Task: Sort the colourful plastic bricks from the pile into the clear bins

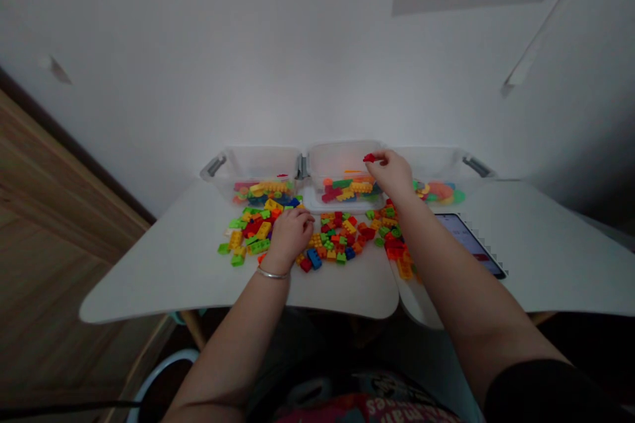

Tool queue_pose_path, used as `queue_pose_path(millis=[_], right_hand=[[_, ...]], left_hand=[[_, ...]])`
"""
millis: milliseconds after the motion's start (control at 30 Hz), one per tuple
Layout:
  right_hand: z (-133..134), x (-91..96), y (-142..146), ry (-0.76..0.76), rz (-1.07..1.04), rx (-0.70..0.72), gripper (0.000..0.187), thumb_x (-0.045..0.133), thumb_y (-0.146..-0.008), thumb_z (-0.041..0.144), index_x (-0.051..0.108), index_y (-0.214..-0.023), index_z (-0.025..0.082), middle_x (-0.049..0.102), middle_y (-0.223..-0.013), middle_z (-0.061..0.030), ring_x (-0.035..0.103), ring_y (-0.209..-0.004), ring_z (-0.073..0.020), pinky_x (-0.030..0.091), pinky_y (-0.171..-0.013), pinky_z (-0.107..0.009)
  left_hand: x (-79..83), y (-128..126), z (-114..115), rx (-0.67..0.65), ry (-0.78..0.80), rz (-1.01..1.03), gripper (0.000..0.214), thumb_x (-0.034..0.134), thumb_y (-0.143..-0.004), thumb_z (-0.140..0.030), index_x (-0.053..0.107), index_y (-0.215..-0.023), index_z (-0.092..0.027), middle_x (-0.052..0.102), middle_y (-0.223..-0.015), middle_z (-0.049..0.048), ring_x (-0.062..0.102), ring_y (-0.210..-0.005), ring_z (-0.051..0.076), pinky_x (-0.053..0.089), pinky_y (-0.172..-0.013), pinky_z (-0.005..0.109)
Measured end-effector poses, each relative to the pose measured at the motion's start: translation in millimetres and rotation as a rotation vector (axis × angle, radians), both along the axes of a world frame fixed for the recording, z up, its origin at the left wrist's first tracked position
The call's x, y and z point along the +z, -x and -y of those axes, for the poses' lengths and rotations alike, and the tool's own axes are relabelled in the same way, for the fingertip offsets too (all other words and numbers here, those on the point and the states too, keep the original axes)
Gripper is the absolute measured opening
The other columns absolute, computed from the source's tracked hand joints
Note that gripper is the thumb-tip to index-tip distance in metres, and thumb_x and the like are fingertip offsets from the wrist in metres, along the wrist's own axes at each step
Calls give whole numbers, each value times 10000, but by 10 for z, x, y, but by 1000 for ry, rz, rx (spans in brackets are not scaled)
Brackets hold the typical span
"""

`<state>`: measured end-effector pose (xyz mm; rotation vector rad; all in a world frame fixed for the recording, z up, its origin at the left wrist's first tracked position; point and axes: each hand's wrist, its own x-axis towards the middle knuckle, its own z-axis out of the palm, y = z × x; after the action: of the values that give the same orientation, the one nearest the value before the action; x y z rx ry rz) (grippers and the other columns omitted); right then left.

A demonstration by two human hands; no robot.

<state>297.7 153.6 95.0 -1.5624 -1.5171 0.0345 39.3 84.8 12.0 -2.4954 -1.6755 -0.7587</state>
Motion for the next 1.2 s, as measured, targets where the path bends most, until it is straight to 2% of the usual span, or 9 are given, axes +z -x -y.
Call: queue_pose_path(millis=[133, 300, 567, 700, 833, 967, 1100, 1200], right_hand=[[-5, 22, 32, 74, 102, -75, 287, 635, -758, 405, 730, -935, 200, 699, -868, -73, 620, -822, -232, 481, -847, -422], [-10, -29, 61, -8, 95, -100, 332, 604, -769, 318, 707, -1047, 170, 699, -1031, -122, 616, -893, -260, 464, -894, -450], [12, -90, 18, -83, 52, -28, 294, 591, -768, 284, 693, -1011, 152, 691, -1019, -124, 607, -941, -264, 447, -942, -446], [71, -108, -86, -180, -73, 68, 226, 557, -774, 268, 678, -945, 182, 686, -1042, -98, 597, -1032, -243, 454, -957, -420], [331, -225, -285, -242, -226, 57, 268, 516, -821, 352, 661, -991, 203, 670, -1096, -83, 610, -977, -210, 508, -851, -379], [737, -433, -500, -103, -145, 38, 298, 571, -804, 406, 680, -989, 199, 690, -929, -70, 623, -785, -205, 524, -769, -388], [1022, -633, -630, 72, 167, 97, 228, 620, -783, 332, 713, -936, 190, 702, -978, -97, 627, -956, -266, 480, -903, -451], [1107, -740, -681, 176, 353, 130, 236, 627, -785, 245, 722, -999, 212, 685, -1086, -91, 602, -1055, -268, 442, -970, -450]], left_hand=[[-9, 0, -5, -4, 1, 1, 234, 507, -866, -198, 732, -929, -205, 705, -1098, 65, 605, -1049, 239, 475, -982, 408], [-23, 13, -12, -7, -2, 10, 231, 508, -862, -201, 731, -922, -214, 703, -1096, 63, 603, -1043, 234, 477, -976, 407], [-21, 11, -2, -8, -12, 0, 233, 502, -869, -206, 729, -923, -207, 702, -1102, 62, 603, -1042, 235, 476, -976, 403], [-10, 9, 2, -13, -8, -1, 232, 505, -865, -199, 729, -923, -211, 705, -1089, 63, 604, -1033, 231, 480, -968, 398], [1, 9, 11, -12, -5, 10, 237, 500, -866, -195, 729, -923, -210, 704, -1078, 64, 604, -1027, 225, 479, -968, 393], [12, -1, 21, -7, -4, 16, 234, 504, -863, -195, 732, -913, -212, 701, -1083, 63, 603, -1028, 227, 480, -968, 394], [18, -15, 25, -3, 5, 4, 237, 505, -863, -195, 737, -914, -204, 702, -1086, 66, 605, -1026, 236, 481, -968, 401], [21, -21, 26, -1, 8, 2, 239, 503, -864, -196, 736, -919, -198, 702, -1092, 70, 607, -1025, 239, 485, -962, 404]])
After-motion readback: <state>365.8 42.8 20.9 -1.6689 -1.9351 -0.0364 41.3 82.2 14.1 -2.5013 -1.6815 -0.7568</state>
